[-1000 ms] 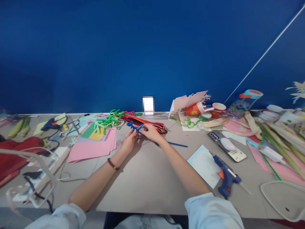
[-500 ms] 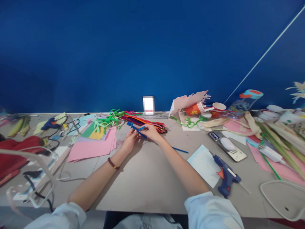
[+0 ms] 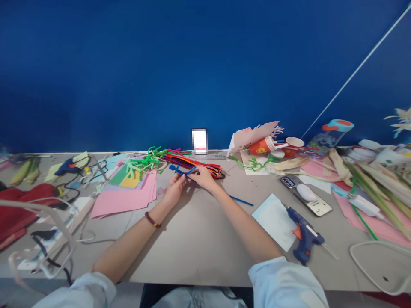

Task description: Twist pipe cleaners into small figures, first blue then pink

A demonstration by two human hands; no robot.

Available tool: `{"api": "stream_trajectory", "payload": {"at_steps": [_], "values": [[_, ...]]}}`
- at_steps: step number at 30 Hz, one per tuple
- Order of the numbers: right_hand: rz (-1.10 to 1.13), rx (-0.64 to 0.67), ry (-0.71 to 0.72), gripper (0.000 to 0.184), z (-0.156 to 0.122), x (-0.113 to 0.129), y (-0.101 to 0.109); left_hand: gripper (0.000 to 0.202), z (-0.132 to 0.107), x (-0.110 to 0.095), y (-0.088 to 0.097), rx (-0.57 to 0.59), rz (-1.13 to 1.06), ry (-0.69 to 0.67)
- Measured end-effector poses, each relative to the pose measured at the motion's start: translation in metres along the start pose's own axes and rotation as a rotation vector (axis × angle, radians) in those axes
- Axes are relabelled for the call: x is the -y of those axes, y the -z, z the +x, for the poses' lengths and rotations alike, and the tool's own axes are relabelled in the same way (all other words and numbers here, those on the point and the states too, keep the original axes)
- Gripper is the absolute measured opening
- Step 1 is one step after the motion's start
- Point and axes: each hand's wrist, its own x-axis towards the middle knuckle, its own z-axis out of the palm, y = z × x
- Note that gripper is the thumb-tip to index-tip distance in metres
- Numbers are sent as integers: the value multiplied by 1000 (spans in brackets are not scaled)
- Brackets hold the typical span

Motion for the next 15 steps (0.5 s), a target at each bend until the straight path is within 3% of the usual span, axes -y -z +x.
{"api": "stream_trajectory", "payload": {"at_steps": [6, 15], "values": [[-69, -27, -7, 16, 0, 0, -2, 20, 1, 3, 1, -40, 49, -28], [16, -11, -22, 11, -1, -1, -7, 20, -2, -2, -3, -83, 205, -71]]}}
